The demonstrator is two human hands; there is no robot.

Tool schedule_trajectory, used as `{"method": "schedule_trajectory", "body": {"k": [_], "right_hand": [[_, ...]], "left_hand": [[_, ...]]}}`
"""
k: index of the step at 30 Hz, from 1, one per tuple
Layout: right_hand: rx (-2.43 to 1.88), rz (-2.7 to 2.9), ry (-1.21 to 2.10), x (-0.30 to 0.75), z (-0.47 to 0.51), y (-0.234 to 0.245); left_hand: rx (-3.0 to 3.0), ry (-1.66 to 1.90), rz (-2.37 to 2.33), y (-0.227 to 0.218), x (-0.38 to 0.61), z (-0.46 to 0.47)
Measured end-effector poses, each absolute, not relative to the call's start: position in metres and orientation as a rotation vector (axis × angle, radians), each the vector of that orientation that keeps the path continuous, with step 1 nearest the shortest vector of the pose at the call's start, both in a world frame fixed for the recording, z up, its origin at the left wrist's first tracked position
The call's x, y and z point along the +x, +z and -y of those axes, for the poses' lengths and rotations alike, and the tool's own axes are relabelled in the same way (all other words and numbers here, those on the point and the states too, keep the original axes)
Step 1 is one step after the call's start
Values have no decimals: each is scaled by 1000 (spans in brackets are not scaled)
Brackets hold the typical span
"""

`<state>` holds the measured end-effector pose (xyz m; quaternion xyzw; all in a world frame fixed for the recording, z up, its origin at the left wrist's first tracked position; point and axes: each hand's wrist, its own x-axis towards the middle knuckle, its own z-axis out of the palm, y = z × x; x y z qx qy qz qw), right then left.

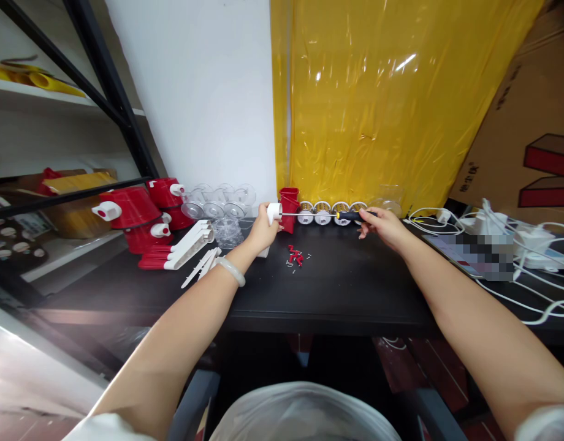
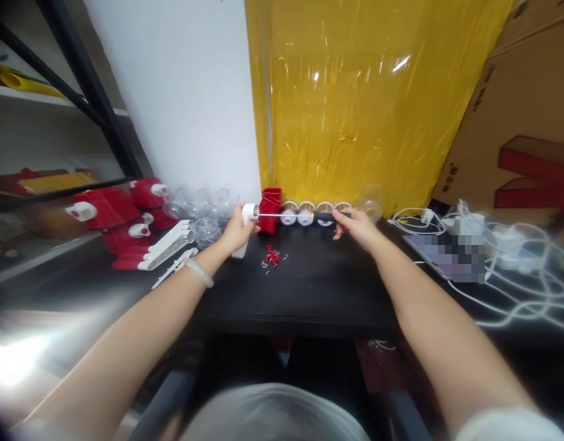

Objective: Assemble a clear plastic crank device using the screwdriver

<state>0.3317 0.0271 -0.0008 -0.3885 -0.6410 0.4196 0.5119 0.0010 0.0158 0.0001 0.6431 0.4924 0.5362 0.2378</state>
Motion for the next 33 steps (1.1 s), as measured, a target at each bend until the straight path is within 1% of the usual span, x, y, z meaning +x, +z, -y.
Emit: {"method": "schedule_trajectory", "body": {"k": [13, 25, 33], "right_hand": [[-1015, 1468, 1102, 328, -25, -3], [-1153, 1364, 1174, 325, -23, 0], [-1260, 1283, 1298, 325, -21, 3]], "left_hand": [[1810, 1416, -1378, 2, 3, -11], [1878, 1442, -1388, 0, 1, -12], [1911, 1417, -1399, 0, 2, -12]]}}
